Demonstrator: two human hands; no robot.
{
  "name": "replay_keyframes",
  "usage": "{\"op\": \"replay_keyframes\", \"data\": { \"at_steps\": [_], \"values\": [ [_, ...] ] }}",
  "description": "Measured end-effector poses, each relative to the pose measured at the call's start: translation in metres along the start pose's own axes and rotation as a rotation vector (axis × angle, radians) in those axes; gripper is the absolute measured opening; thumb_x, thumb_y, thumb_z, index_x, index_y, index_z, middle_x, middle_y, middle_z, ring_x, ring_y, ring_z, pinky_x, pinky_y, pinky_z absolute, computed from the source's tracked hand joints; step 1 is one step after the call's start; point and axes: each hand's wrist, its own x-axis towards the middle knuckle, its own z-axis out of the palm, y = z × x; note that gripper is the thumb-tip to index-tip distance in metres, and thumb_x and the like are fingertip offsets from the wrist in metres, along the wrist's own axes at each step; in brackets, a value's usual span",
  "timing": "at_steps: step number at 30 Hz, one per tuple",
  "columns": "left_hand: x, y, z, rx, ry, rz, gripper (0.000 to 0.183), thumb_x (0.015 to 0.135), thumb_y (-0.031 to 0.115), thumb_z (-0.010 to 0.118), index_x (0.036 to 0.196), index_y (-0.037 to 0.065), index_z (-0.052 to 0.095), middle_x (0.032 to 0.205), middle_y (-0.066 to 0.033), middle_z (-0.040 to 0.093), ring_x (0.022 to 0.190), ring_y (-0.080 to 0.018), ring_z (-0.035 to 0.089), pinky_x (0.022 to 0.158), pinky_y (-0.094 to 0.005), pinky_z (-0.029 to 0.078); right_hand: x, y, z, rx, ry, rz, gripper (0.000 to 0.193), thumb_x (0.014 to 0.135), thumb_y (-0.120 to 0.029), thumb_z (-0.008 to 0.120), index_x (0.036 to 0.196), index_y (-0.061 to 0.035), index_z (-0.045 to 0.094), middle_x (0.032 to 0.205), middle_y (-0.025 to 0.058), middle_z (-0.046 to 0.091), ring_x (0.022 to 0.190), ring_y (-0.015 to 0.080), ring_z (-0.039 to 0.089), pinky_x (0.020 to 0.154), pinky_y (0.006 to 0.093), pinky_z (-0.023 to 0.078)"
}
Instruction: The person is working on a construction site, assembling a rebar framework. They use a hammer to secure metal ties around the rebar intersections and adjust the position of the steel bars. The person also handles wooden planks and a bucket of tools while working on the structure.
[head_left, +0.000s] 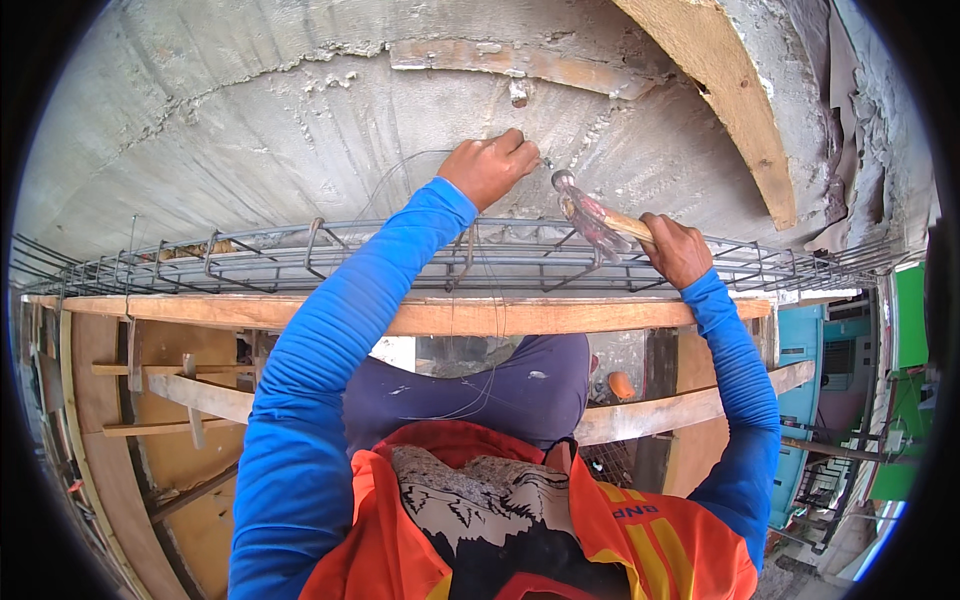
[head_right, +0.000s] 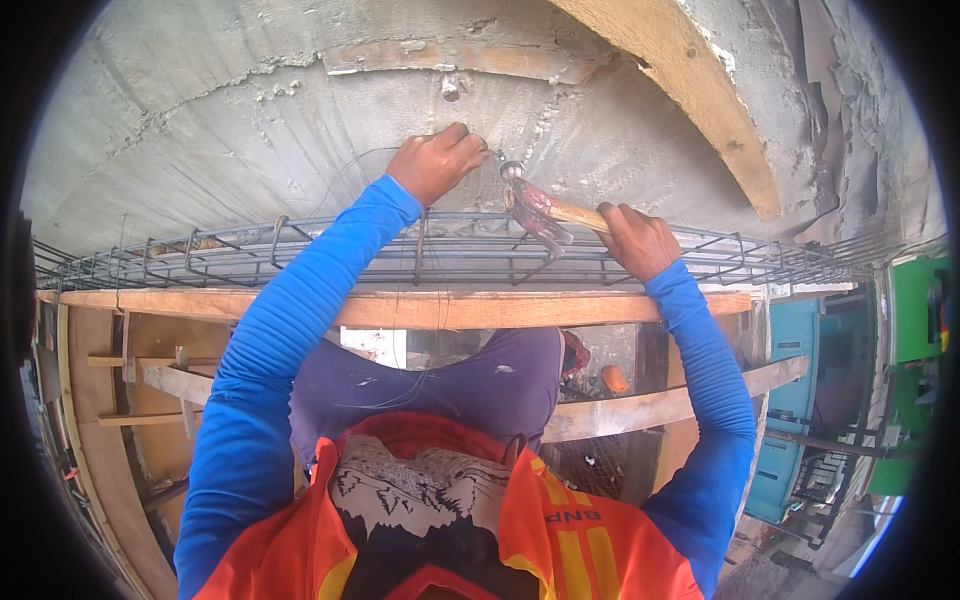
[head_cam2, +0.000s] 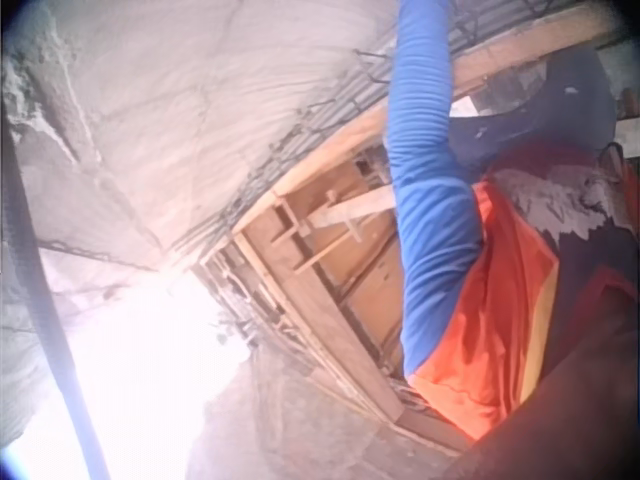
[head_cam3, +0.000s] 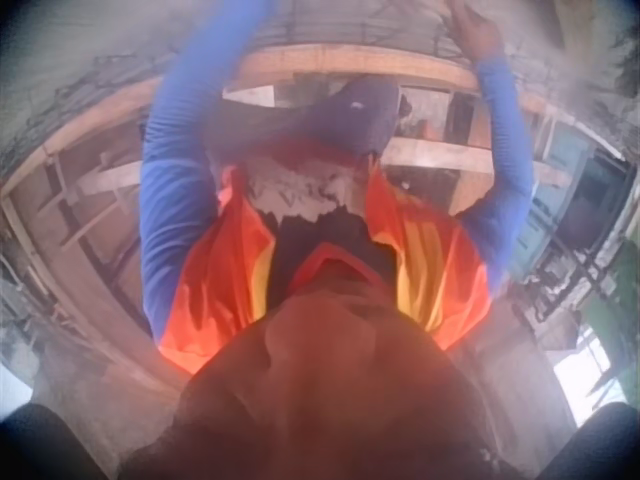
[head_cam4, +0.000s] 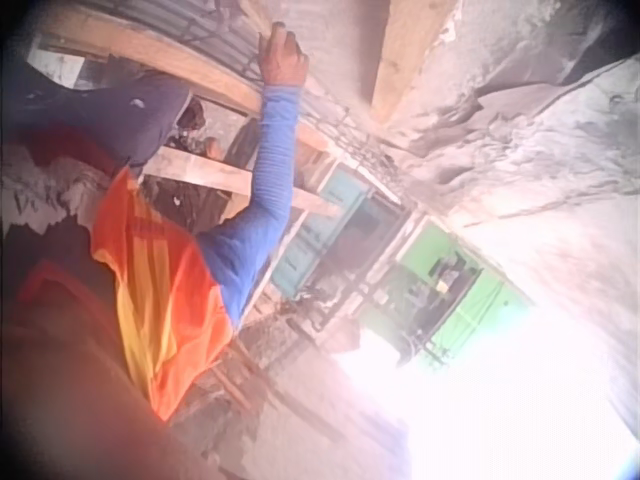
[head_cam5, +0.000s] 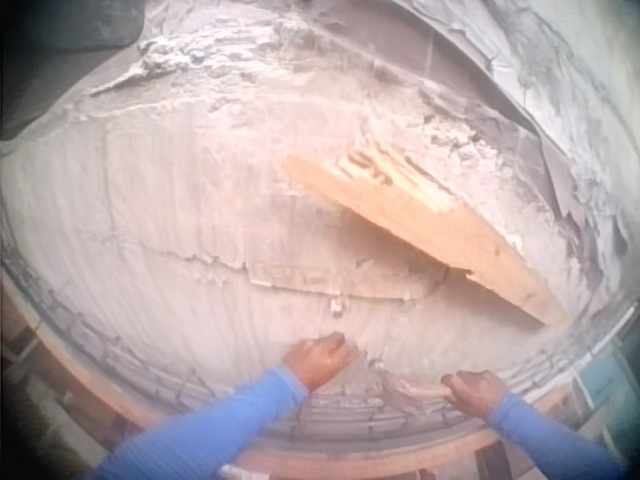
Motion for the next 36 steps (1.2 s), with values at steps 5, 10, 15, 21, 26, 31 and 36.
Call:
{"op": "replay_keyframes", "data": {
  "at_steps": [5, 10, 15, 21, 26, 31, 36],
  "values": [
    [0.002, 0.001, -0.005, -0.037, 0.032, 0.015, 0.02, 0.092, 0.031, 0.068, 0.092, 0.012, 0.061, 0.085, -0.0044, 0.057, 0.06, -0.0249, 0.067, 0.05, -0.0354, 0.057, 0.011, -0.003, -0.012, 0.018, -0.043, -0.065, 0.038, 0.079, -0.013, 0.074, 0.11, -0.0093, 0.052, 0.085, 0.0109, 0.061, 0.075, 0.0318, 0.067, 0.059, 0.0436, 0.054],
    [-0.006, 0.0, -0.005, 0.005, -0.021, -0.004, 0.019, 0.093, 0.03, 0.067, 0.095, 0.013, 0.06, 0.085, -0.0045, 0.057, 0.061, -0.0247, 0.067, 0.052, -0.035, 0.058, 0.016, -0.014, -0.015, 0.044, 0.013, 0.021, 0.037, 0.08, -0.012, 0.073, 0.111, -0.0099, 0.053, 0.081, 0.0097, 0.059, 0.073, 0.0308, 0.067, 0.058, 0.0427, 0.053],
    [-0.002, -0.002, -0.014, -0.071, -0.054, 0.033, 0.015, 0.092, 0.023, 0.066, 0.099, 0.013, 0.057, 0.09, -0.0058, 0.057, 0.065, -0.0256, 0.068, 0.053, -0.0361, 0.058, 0.021, -0.011, -0.031, 0.07, 0.15, -0.419, 0.043, 0.068, -0.016, 0.077, 0.103, -0.0075, 0.054, 0.077, 0.0082, 0.055, 0.064, 0.0301, 0.061, 0.054, 0.04, 0.051],
    [0.0, -0.011, -0.012, -0.082, -0.124, 0.024, 0.015, 0.092, 0.019, 0.065, 0.102, 0.013, 0.056, 0.093, -0.0054, 0.056, 0.07, -0.0274, 0.069, 0.057, -0.0373, 0.06, 0.014, -0.008, -0.014, -0.002, 0.117, -0.014, 0.042, 0.07, -0.015, 0.078, 0.103, -0.0087, 0.054, 0.076, 0.008, 0.054, 0.066, 0.0302, 0.062, 0.054, 0.04, 0.051],
    [0.003, -0.007, -0.015, -0.121, -0.111, -0.005, 0.015, 0.092, 0.019, 0.065, 0.103, 0.014, 0.057, 0.091, -0.005, 0.058, 0.073, -0.0275, 0.069, 0.059, -0.038, 0.06, 0.016, -0.012, -0.032, 0.003, 0.057, -0.275, 0.034, 0.08, -0.015, 0.073, 0.106, -0.0106, 0.052, 0.08, 0.0085, 0.059, 0.072, 0.0325, 0.066, 0.055, 0.0427, 0.053],
    [-0.002, -0.006, -0.014, -0.107, -0.075, 0.01, 0.017, 0.092, 0.02, 0.066, 0.106, 0.014, 0.057, 0.089, -0.0051, 0.06, 0.071, -0.0281, 0.068, 0.059, -0.0379, 0.06, 0.014, -0.001, -0.013, -0.021, -0.016, -0.005, 0.033, 0.082, -0.017, 0.072, 0.105, -0.0101, 0.05, 0.081, 0.0094, 0.059, 0.073, 0.0317, 0.066, 0.059, 0.0436, 0.053],
    [0.0, -0.005, -0.015, -0.126, -0.103, -0.005, 0.017, 0.092, 0.02, 0.066, 0.105, 0.014, 0.057, 0.089, -0.0051, 0.06, 0.074, -0.0278, 0.069, 0.059, -0.0379, 0.06, 0.02, -0.009, -0.031, -0.005, 0.018, -0.269, 0.035, 0.081, -0.016, 0.073, 0.106, -0.0093, 0.051, 0.079, 0.0095, 0.058, 0.072, 0.032, 0.066, 0.059, 0.0434, 0.053]
  ]
}}
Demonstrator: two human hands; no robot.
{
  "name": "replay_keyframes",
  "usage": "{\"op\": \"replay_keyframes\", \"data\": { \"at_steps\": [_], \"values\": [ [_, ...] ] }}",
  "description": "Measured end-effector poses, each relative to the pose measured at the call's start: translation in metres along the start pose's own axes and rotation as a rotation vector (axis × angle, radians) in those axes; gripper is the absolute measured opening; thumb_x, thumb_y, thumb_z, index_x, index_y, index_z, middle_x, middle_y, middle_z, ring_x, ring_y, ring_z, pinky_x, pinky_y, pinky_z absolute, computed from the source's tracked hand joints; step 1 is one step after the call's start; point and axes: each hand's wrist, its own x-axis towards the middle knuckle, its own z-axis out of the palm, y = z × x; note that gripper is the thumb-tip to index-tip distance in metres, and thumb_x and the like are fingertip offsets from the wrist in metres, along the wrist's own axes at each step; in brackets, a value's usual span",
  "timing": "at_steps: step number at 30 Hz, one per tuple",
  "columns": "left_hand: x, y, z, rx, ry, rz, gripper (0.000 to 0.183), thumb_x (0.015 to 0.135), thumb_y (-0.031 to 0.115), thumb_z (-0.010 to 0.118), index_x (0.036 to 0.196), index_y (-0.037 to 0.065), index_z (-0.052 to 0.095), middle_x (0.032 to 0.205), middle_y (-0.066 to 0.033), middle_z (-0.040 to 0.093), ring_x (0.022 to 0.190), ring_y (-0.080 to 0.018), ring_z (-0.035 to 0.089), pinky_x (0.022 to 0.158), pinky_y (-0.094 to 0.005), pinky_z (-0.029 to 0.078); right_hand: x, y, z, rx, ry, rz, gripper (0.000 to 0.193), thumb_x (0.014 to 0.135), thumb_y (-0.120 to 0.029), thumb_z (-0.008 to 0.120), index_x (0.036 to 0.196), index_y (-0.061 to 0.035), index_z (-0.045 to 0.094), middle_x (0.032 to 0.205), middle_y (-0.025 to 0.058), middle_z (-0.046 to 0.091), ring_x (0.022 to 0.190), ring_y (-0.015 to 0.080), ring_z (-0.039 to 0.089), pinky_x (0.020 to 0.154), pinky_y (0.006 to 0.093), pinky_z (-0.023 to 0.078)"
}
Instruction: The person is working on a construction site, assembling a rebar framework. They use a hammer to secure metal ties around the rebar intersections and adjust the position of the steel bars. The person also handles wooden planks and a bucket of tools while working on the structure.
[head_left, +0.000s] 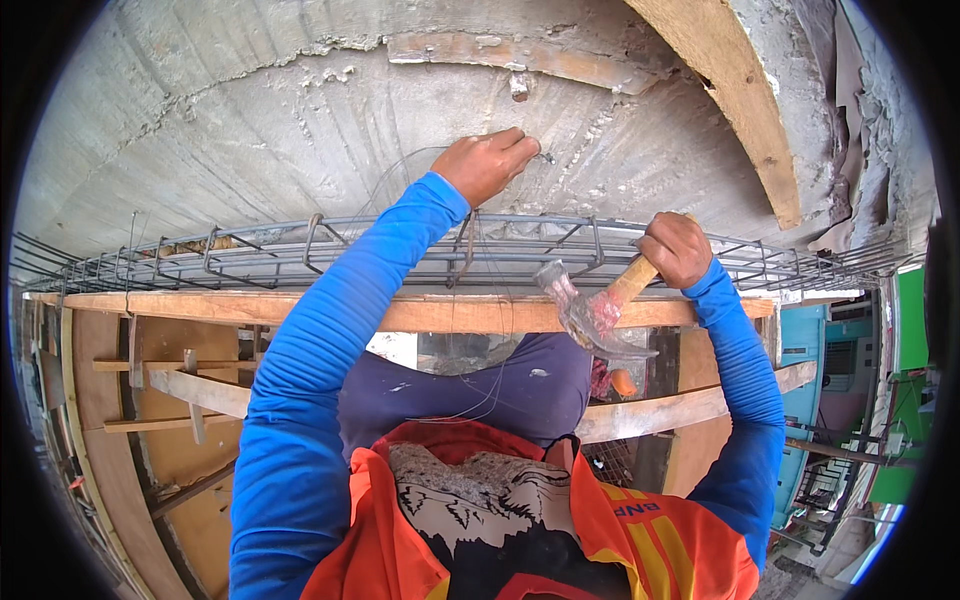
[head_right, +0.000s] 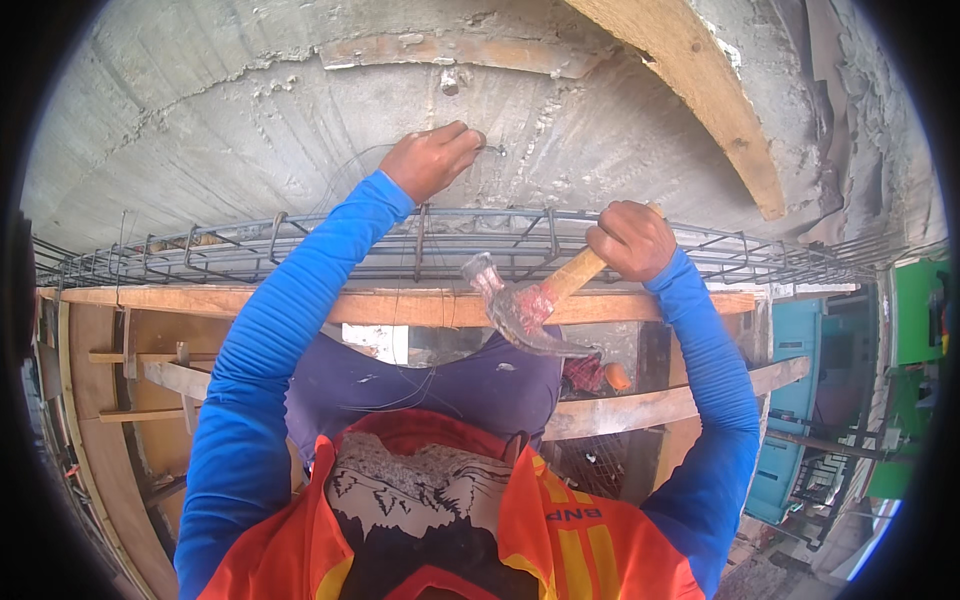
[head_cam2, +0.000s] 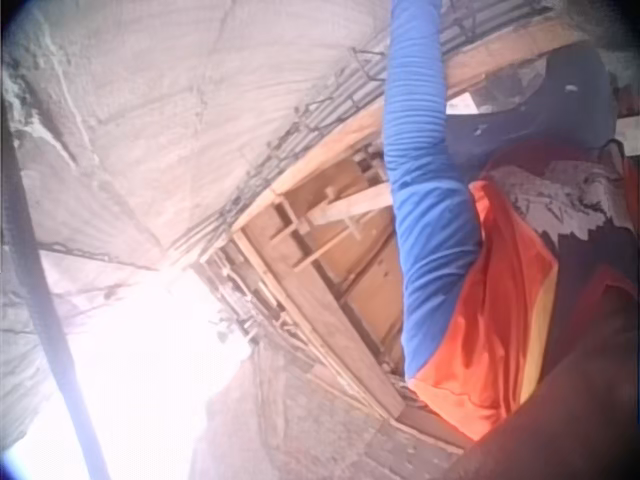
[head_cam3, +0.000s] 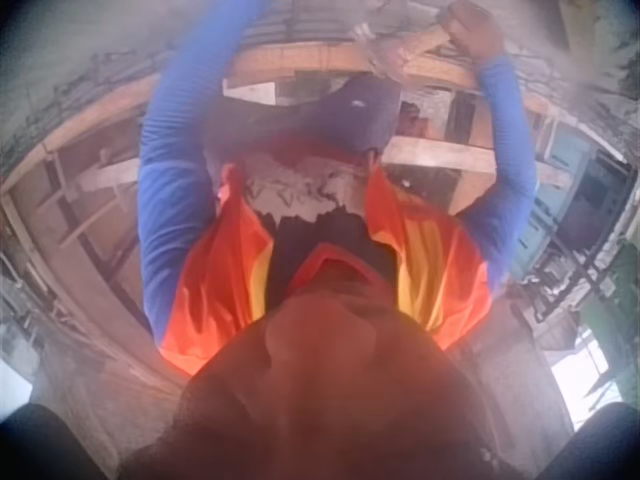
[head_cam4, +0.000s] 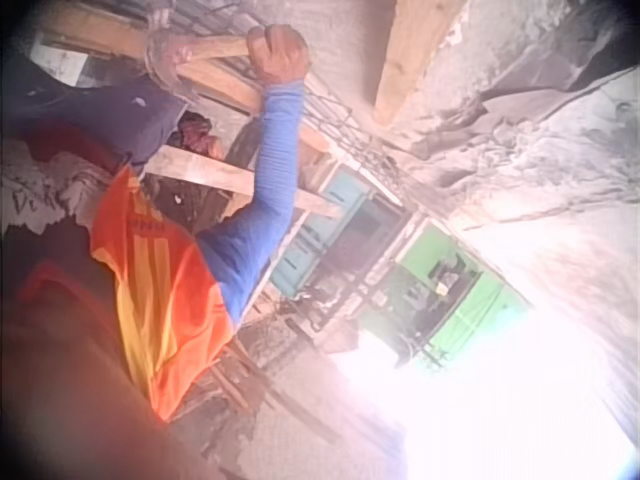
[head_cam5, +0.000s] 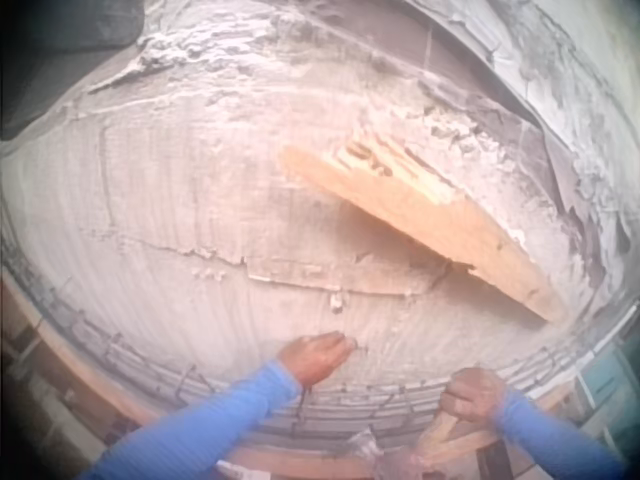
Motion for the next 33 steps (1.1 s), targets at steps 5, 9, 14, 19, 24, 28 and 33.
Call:
{"op": "replay_keyframes", "data": {
  "at_steps": [5, 9, 14, 19, 24, 28, 33],
  "values": [
    [-0.003, -0.001, 0.008, -0.019, 0.034, 0.019, 0.018, 0.091, 0.018, 0.067, 0.104, 0.013, 0.056, 0.089, -0.0051, 0.06, 0.072, -0.0282, 0.069, 0.06, -0.0384, 0.06, 0.0, 0.021, 0.025, -0.005, 0.009, 0.226, 0.039, 0.077, -0.012, 0.076, 0.108, -0.0093, 0.052, 0.079, 0.0089, 0.057, 0.069, 0.0314, 0.064, 0.058, 0.0425, 0.053],
    [-0.003, 0.0, 0.001, 0.008, -0.012, -0.006, 0.019, 0.09, 0.019, 0.068, 0.105, 0.013, 0.056, 0.091, -0.0049, 0.061, 0.075, -0.0274, 0.069, 0.061, -0.038, 0.061, 0.002, 0.006, 0.005, 0.086, 0.079, -0.056, 0.042, 0.071, -0.009, 0.077, 0.104, -0.0082, 0.052, 0.081, 0.0089, 0.057, 0.069, 0.0308, 0.063, 0.058, 0.0427, 0.052],
    [-0.005, 0.006, 0.004, -0.002, -0.006, 0.001, 0.019, 0.091, 0.02, 0.067, 0.105, 0.014, 0.057, 0.092, -0.0044, 0.062, 0.076, -0.0265, 0.069, 0.06, -0.0373, 0.061, -0.01, 0.022, 0.027, -0.051, -0.028, 0.305, 0.041, 0.07, -0.012, 0.078, 0.102, -0.007, 0.052, 0.078, 0.0088, 0.056, 0.067, 0.0308, 0.062, 0.055, 0.0424, 0.051],
    [0.0, -0.002, 0.0, -0.003, -0.012, -0.022, 0.02, 0.09, 0.019, 0.068, 0.106, 0.014, 0.056, 0.092, -0.0046, 0.062, 0.076, -0.0269, 0.069, 0.061, -0.0378, 0.06, -0.003, 0.014, 0.015, 0.104, 0.127, -0.076, 0.033, 0.08, -0.012, 0.074, 0.104, -0.0081, 0.053, 0.083, 0.0115, 0.062, 0.072, 0.0352, 0.066, 0.059, 0.0444, 0.053],
    [-0.002, 0.001, 0.006, -0.018, 0.007, 0.008, 0.018, 0.091, 0.019, 0.067, 0.106, 0.013, 0.057, 0.09, -0.0057, 0.061, 0.074, -0.0277, 0.069, 0.06, -0.038, 0.06, -0.012, 0.018, 0.028, 0.041, -0.019, 0.255, 0.036, 0.076, -0.011, 0.075, 0.104, -0.0083, 0.053, 0.084, 0.0115, 0.06, 0.072, 0.0341, 0.065, 0.06, 0.0447, 0.052],
    [-0.003, 0.003, 0.002, -0.025, 0.01, -0.012, 0.016, 0.092, 0.019, 0.066, 0.103, 0.013, 0.057, 0.089, -0.0059, 0.061, 0.074, -0.028, 0.069, 0.061, -0.0387, 0.059, -0.009, 0.015, 0.02, 0.064, 0.024, 0.146, 0.032, 0.081, -0.016, 0.075, 0.103, -0.0084, 0.053, 0.086, 0.0119, 0.064, 0.075, 0.0347, 0.067, 0.062, 0.0457, 0.054],
    [0.004, 0.002, -0.002, -0.037, -0.042, -0.048, 0.016, 0.093, 0.017, 0.062, 0.105, 0.011, 0.055, 0.094, -0.0086, 0.063, 0.077, -0.0314, 0.07, 0.064, -0.0422, 0.061, -0.011, 0.024, 0.024, -0.018, -0.075, 0.324, 0.039, 0.076, -0.015, 0.078, 0.106, -0.0092, 0.054, 0.084, 0.0108, 0.063, 0.076, 0.0332, 0.067, 0.062, 0.0453, 0.053]
  ]
}}
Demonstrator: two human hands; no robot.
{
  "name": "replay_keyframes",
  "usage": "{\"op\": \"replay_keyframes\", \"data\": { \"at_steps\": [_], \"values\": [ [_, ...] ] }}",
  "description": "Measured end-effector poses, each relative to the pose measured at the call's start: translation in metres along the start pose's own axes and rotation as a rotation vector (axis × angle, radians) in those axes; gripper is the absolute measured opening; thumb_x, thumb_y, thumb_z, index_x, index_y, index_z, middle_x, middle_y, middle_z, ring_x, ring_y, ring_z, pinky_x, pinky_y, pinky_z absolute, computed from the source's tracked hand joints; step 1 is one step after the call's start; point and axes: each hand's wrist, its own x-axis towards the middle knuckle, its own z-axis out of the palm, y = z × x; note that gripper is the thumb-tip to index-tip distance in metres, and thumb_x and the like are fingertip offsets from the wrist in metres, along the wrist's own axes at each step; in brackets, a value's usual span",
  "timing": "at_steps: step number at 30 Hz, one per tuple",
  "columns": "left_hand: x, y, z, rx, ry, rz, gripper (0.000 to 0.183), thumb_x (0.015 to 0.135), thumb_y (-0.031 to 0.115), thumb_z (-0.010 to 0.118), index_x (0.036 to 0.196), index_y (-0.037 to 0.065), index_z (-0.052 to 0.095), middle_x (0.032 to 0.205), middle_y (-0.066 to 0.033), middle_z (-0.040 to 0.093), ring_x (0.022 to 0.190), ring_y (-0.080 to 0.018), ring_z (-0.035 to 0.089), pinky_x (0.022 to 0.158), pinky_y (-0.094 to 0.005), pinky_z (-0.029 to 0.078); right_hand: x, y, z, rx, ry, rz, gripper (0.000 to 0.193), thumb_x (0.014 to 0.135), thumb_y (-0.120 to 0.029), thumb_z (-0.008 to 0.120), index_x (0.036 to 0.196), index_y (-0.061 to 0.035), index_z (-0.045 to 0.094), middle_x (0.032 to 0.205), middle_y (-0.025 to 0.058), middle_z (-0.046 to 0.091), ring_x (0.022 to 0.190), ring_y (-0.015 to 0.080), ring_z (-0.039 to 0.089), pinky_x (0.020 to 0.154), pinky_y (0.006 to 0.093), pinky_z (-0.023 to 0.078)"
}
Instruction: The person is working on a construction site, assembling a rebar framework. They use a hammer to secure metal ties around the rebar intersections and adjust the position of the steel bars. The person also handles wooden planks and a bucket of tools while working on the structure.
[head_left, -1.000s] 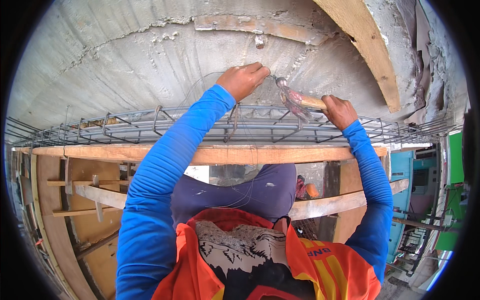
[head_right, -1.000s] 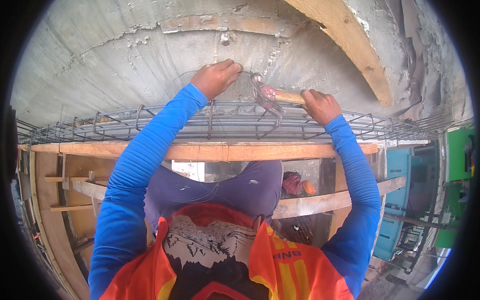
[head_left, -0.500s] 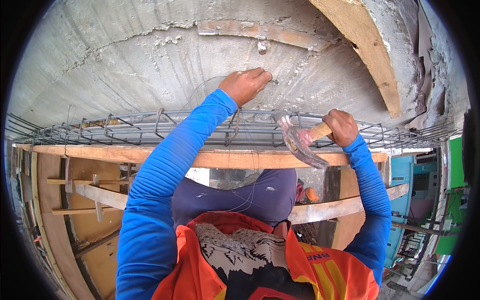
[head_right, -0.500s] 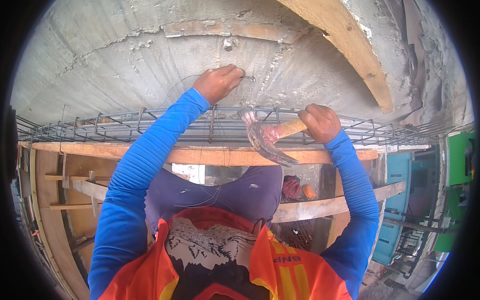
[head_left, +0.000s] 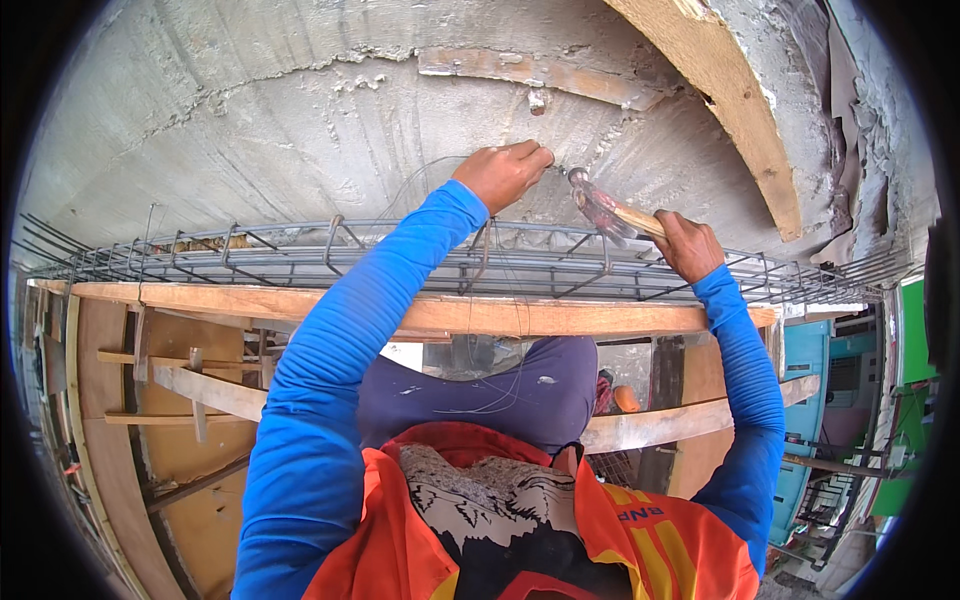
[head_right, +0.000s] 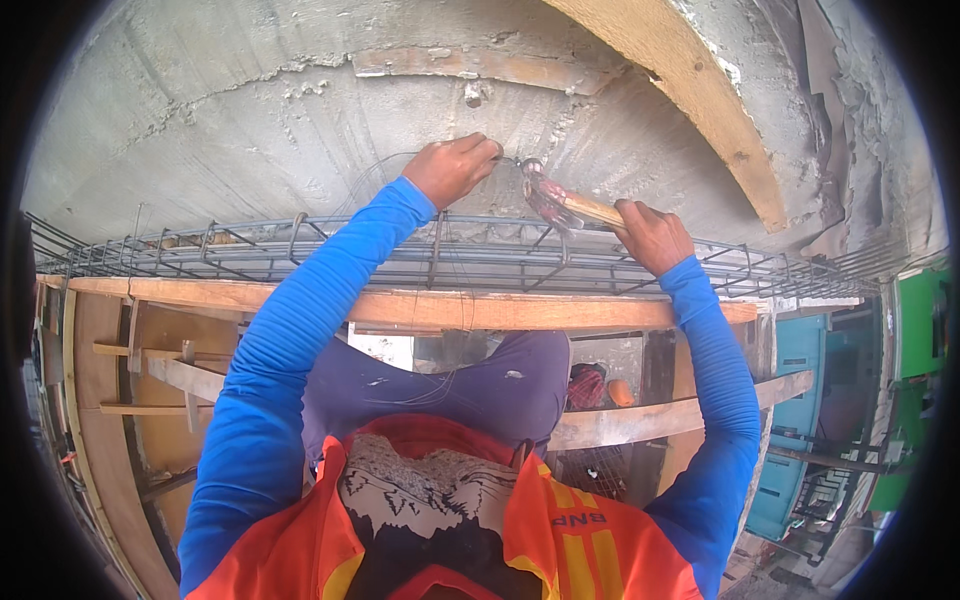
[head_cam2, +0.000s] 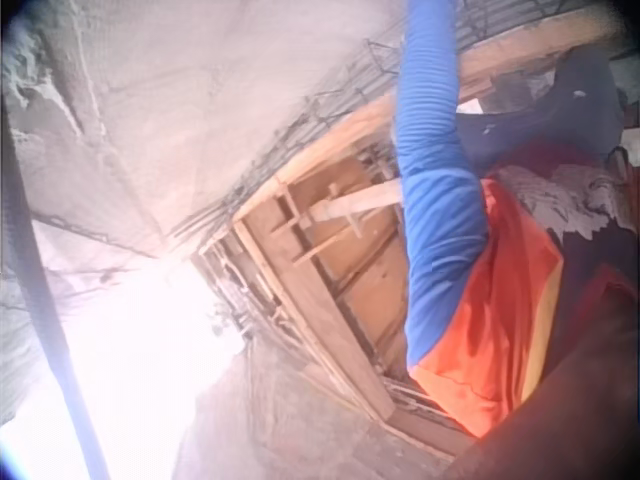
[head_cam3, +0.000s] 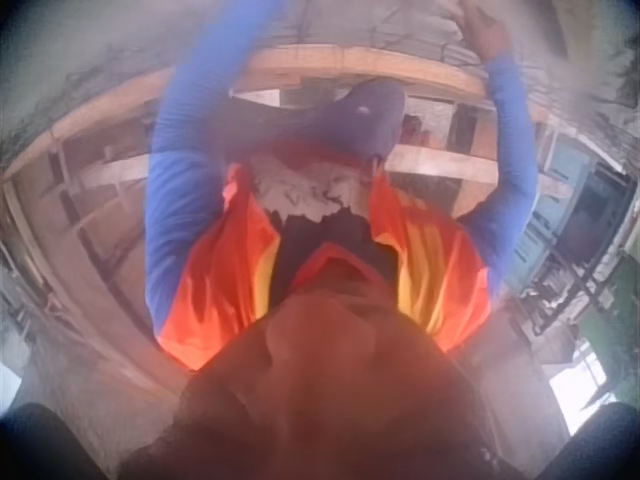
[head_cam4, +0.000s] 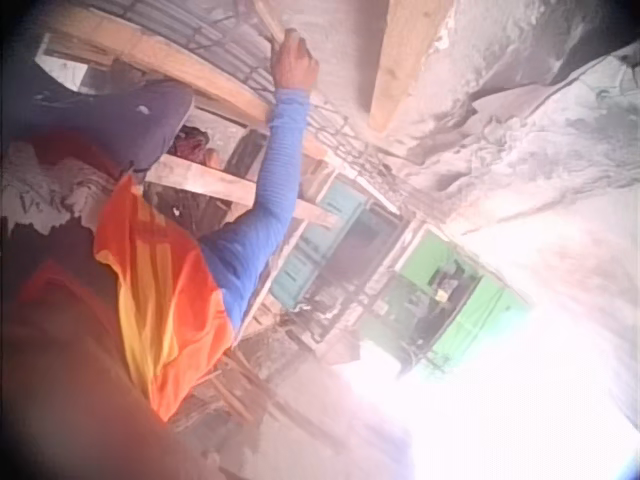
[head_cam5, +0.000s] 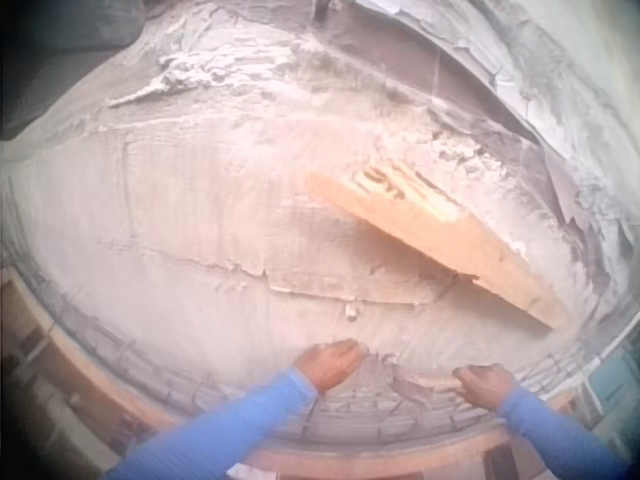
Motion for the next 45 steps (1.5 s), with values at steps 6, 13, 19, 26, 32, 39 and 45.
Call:
{"op": "replay_keyframes", "data": {
  "at_steps": [6, 13, 19, 26, 32, 39, 45],
  "values": [
    [-0.004, -0.004, 0.002, 0.02, 0.043, 0.012, 0.018, 0.09, 0.02, 0.067, 0.103, 0.012, 0.057, 0.091, -0.0049, 0.063, 0.077, -0.0278, 0.07, 0.061, -0.0387, 0.06, 0.009, 0.001, 0.008, -0.031, 0.009, -0.054, 0.04, 0.076, -0.014, 0.078, 0.106, -0.0094, 0.053, 0.083, 0.01, 0.062, 0.073, 0.0322, 0.067, 0.061, 0.0447, 0.053],
    [-0.006, -0.001, 0.001, 0.001, 0.024, 0.004, 0.02, 0.091, 0.02, 0.066, 0.106, 0.012, 0.056, 0.094, -0.0054, 0.062, 0.077, -0.0288, 0.069, 0.063, -0.0394, 0.061, 0.007, -0.015, -0.01, 0.163, 0.147, -0.3, 0.036, 0.078, -0.013, 0.075, 0.106, -0.0087, 0.053, 0.085, 0.0118, 0.063, 0.073, 0.0346, 0.066, 0.061, 0.0445, 0.053],
    [-0.001, 0.006, 0.004, 0.034, -0.054, -0.11, 0.02, 0.092, 0.017, 0.064, 0.109, 0.012, 0.055, 0.096, -0.0086, 0.061, 0.078, -0.0327, 0.069, 0.067, -0.0423, 0.06, -0.008, -0.019, -0.016, 0.064, 0.043, 0.155, 0.024, 0.088, -0.013, 0.069, 0.106, -0.0089, 0.053, 0.086, 0.0166, 0.066, 0.076, 0.0396, 0.067, 0.062, 0.048, 0.052],
    [0.005, 0.054, -0.046, -0.785, -0.461, -0.842, 0.035, 0.097, 0.011, 0.051, 0.127, -0.005, 0.059, 0.085, -0.0114, 0.067, 0.073, -0.0206, 0.069, 0.072, -0.0332, 0.056, -0.016, -0.057, -0.063, 0.233, 0.207, 0.288, 0.02, 0.093, -0.015, 0.068, 0.107, -0.0043, 0.059, 0.087, 0.0204, 0.067, 0.077, 0.0431, 0.065, 0.063, 0.0455, 0.05],
    [-0.034, 0.128, -0.065, -1.492, -0.063, -1.22, 0.038, 0.103, 0.016, 0.044, 0.134, -0.005, 0.052, 0.078, -0.0019, 0.05, 0.068, -0.0169, 0.062, 0.061, -0.0273, 0.05, 0.055, -0.123, -0.125, 0.436, 0.023, 0.099, 0.026, 0.091, -0.02, 0.071, 0.109, -0.0025, 0.062, 0.087, 0.0211, 0.067, 0.079, 0.0412, 0.065, 0.068, 0.0415, 0.05],
    [-0.044, 0.162, -0.078, -1.589, 0.152, -1.17, 0.023, 0.101, 0.017, 0.048, 0.104, 0.0, 0.062, 0.086, -0.0144, 0.066, 0.079, -0.0278, 0.066, 0.067, -0.0405, 0.051, 0.132, -0.199, -0.102, 0.589, -0.3, -0.052, 0.039, 0.096, -0.035, 0.064, 0.118, -0.0026, 0.062, 0.094, 0.0243, 0.069, 0.093, 0.0417, 0.067, 0.08, 0.0465, 0.052],
    [-0.08, 0.175, -0.06, -0.643, -0.203, -0.698, 0.023, 0.09, 0.016, 0.058, 0.101, -0.004, 0.063, 0.097, -0.0263, 0.066, 0.089, -0.0406, 0.065, 0.079, -0.0494, 0.05, 0.178, -0.257, -0.08, 0.696, -0.474, -0.097, 0.041, 0.098, -0.027, 0.061, 0.128, 0.0004, 0.055, 0.108, 0.0288, 0.066, 0.103, 0.0426, 0.065, 0.091, 0.046, 0.049]
  ]
}}
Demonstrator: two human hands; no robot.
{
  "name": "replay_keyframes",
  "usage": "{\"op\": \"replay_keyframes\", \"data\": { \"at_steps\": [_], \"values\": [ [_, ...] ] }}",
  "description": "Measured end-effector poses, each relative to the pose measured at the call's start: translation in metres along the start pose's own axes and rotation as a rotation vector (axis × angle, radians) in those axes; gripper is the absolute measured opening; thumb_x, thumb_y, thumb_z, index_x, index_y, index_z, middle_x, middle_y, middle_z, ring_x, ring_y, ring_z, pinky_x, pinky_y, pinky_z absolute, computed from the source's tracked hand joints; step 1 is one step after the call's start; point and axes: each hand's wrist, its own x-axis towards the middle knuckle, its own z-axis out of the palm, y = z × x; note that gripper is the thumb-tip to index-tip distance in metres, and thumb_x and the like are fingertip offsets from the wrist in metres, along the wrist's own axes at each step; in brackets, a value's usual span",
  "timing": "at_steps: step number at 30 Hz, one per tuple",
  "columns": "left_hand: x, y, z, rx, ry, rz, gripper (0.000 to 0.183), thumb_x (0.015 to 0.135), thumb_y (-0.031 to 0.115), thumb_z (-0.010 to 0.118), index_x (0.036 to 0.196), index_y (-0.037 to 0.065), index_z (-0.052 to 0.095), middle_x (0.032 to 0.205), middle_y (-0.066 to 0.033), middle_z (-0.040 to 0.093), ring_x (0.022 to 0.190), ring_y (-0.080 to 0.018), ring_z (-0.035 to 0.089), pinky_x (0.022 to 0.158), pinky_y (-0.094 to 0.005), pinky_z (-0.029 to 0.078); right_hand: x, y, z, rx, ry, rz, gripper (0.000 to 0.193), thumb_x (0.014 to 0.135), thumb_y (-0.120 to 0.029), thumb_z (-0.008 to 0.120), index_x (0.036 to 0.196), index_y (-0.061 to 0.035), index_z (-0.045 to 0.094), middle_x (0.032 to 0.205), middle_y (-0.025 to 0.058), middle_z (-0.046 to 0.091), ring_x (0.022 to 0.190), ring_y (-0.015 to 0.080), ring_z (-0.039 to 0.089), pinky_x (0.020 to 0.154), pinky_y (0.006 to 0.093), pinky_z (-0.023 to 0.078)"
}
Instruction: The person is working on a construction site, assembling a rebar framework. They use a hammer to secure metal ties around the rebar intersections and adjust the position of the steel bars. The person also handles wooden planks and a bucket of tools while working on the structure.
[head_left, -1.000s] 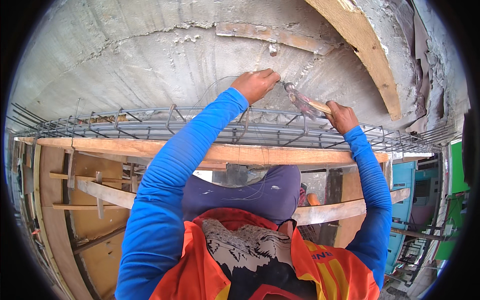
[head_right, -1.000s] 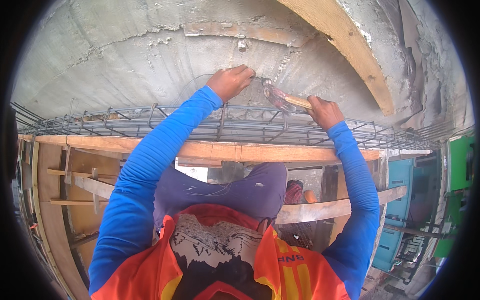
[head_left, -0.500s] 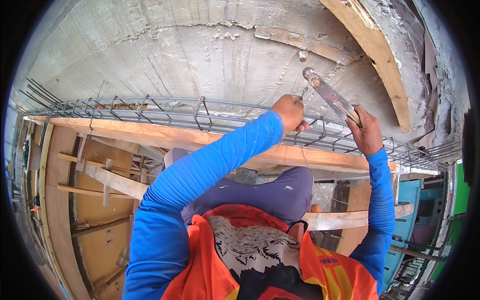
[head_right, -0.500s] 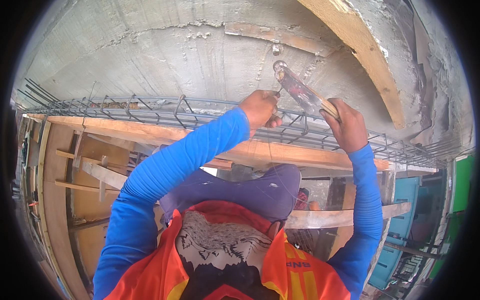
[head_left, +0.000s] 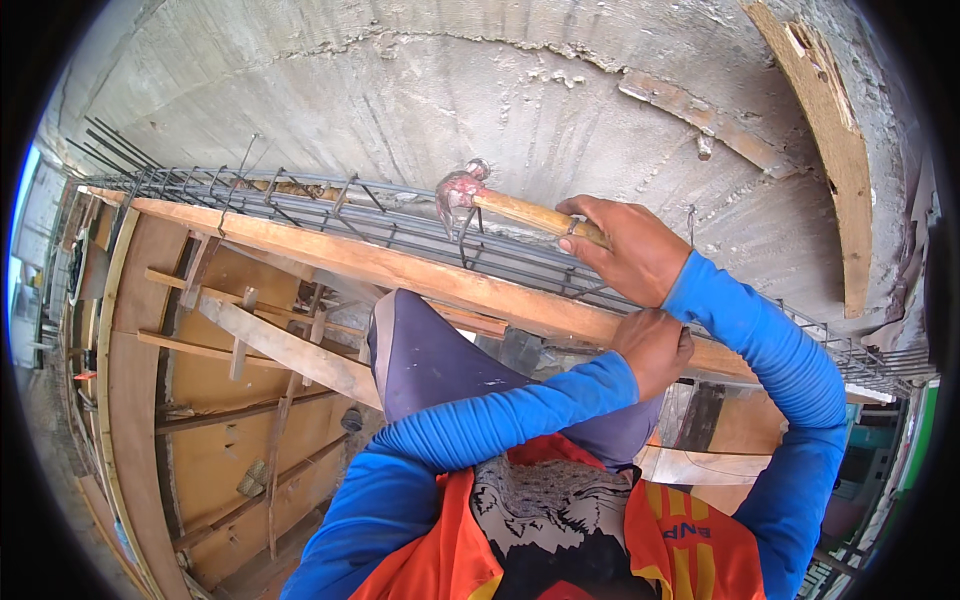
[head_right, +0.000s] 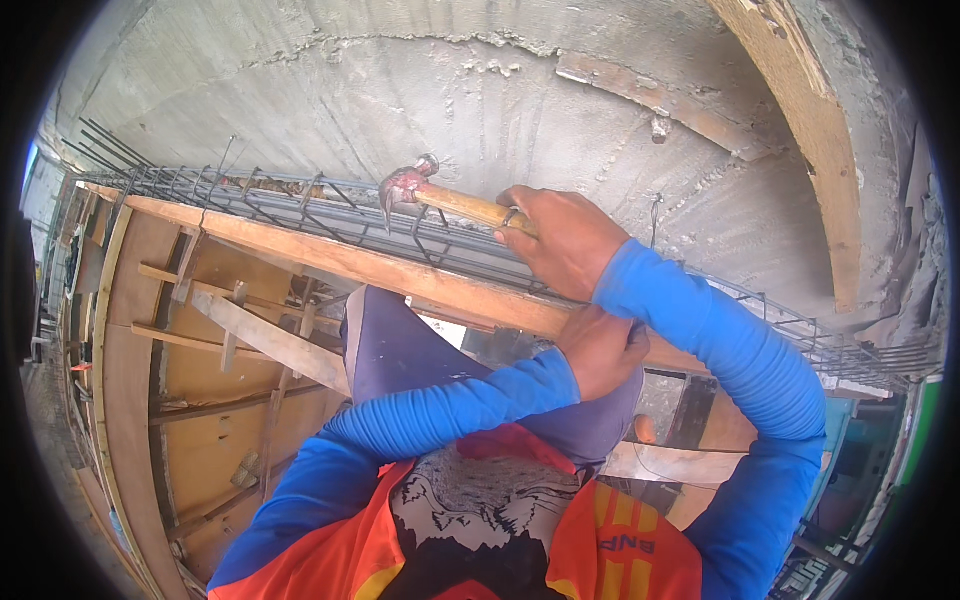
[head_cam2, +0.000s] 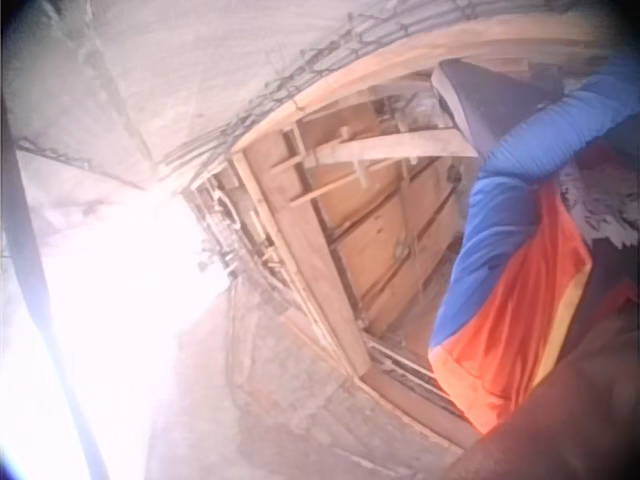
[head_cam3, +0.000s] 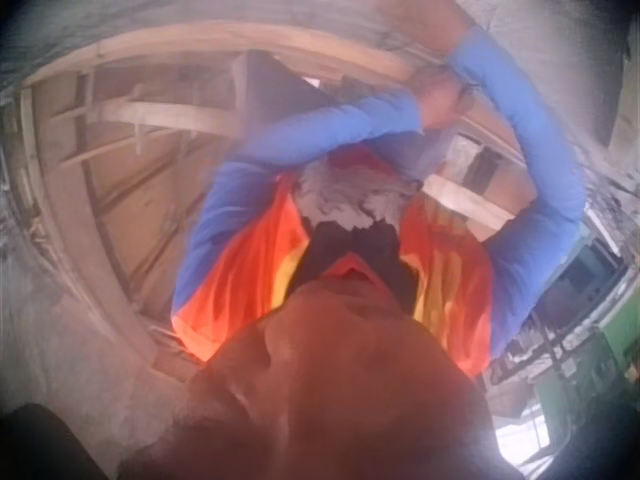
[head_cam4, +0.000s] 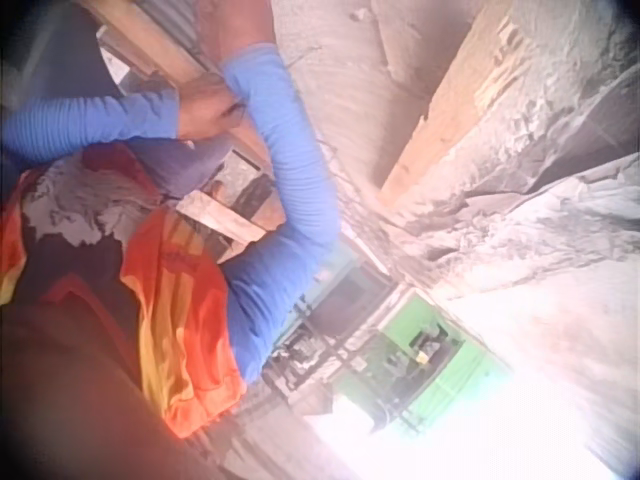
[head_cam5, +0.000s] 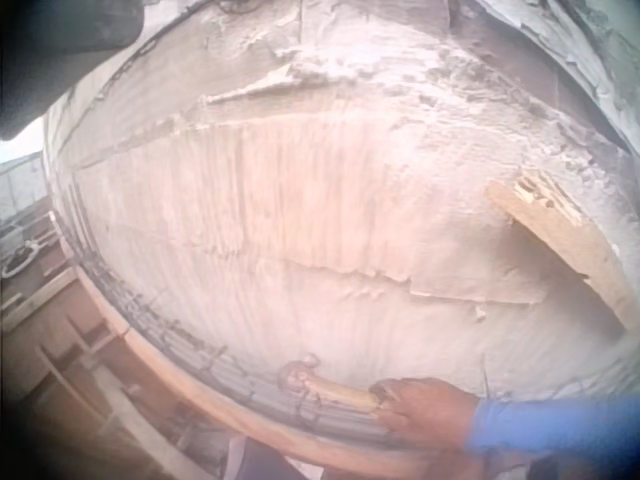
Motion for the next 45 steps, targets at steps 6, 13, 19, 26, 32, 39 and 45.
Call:
{"op": "replay_keyframes", "data": {
  "at_steps": [6, 13, 19, 26, 32, 39, 45],
  "values": [
    [-0.01, -0.03, 0.032, -0.415, 0.05, 0.217, 0.032, 0.088, 0.013, 0.059, 0.116, -0.002, 0.06, 0.1, -0.0205, 0.064, 0.094, -0.0352, 0.063, 0.086, -0.0441, 0.049, 0.031, -0.034, 0.067, 0.278, -0.026, 0.052, 0.053, 0.098, -0.019, 0.053, 0.143, 0.0036, 0.035, 0.11, 0.0307, 0.063, 0.103, 0.0448, 0.063, 0.094, 0.0471, 0.047],
    [-0.021, -0.056, 0.051, -0.359, 0.048, 0.302, 0.035, 0.088, 0.014, 0.059, 0.119, -0.002, 0.058, 0.102, -0.0206, 0.063, 0.096, -0.0343, 0.062, 0.087, -0.0438, 0.049, 0.049, -0.079, 0.082, 0.456, -0.089, 0.16, 0.063, 0.097, -0.007, 0.053, 0.151, -0.0008, 0.02, 0.097, 0.0175, 0.058, 0.082, 0.0216, 0.062, 0.077, 0.0361, 0.051],
    [-0.024, -0.062, 0.042, -0.179, 0.13, 0.397, 0.038, 0.088, 0.015, 0.058, 0.122, -0.003, 0.057, 0.104, -0.0207, 0.061, 0.098, -0.0335, 0.061, 0.089, -0.0436, 0.048, 0.05, -0.084, 0.075, 0.299, -0.034, 0.035, 0.07, 0.095, -0.015, 0.06, 0.152, -0.0011, 0.021, 0.107, 0.0254, 0.058, 0.097, 0.0392, 0.063, 0.089, 0.0433, 0.05],
    [-0.027, -0.062, 0.032, -0.161, 0.161, 0.418, 0.042, 0.088, 0.015, 0.058, 0.125, -0.003, 0.055, 0.107, -0.0208, 0.06, 0.099, -0.0326, 0.06, 0.09, -0.0434, 0.047, 0.054, -0.095, 0.083, 0.248, -0.113, 0.109, 0.081, 0.091, -0.015, 0.066, 0.156, -0.0033, 0.019, 0.119, 0.0255, 0.052, 0.107, 0.0426, 0.058, 0.096, 0.0461, 0.047],
    [-0.024, -0.051, 0.036, -0.187, 0.167, 0.442, 0.044, 0.088, 0.016, 0.058, 0.128, -0.003, 0.053, 0.109, -0.0209, 0.059, 0.101, -0.0318, 0.059, 0.092, -0.0431, 0.047, 0.06, -0.084, 0.071, 0.477, -0.103, 0.215, 0.073, 0.094, -0.009, 0.062, 0.154, -0.0043, 0.022, 0.122, 0.0229, 0.053, 0.099, 0.0293, 0.061, 0.082, 0.0378, 0.055],
    [-0.004, -0.041, 0.046, -0.164, 0.245, 0.468, 0.048, 0.088, 0.017, 0.057, 0.131, -0.003, 0.052, 0.111, -0.021, 0.058, 0.103, -0.0309, 0.058, 0.093, -0.0429, 0.046, 0.065, -0.066, -0.01, 0.992, -0.239, 0.503, 0.071, 0.093, 0.004, 0.055, 0.154, -0.0021, 0.019, 0.122, 0.0287, 0.062, 0.086, 0.0172, 0.067, 0.064, 0.0274, 0.059],
    [-0.002, -0.039, 0.037, -0.13, 0.296, 0.515, 0.051, 0.087, 0.017, 0.057, 0.133, -0.003, 0.05, 0.113, -0.021, 0.057, 0.104, -0.0301, 0.058, 0.095, -0.0427, 0.046, 0.01, -0.044, -0.046, 0.884, -0.069, 0.439, 0.075, 0.086, 0.001, 0.058, 0.151, 0.0017, 0.023, 0.117, 0.0285, 0.065, 0.08, 0.018, 0.069, 0.065, 0.0273, 0.058]
  ]
}}
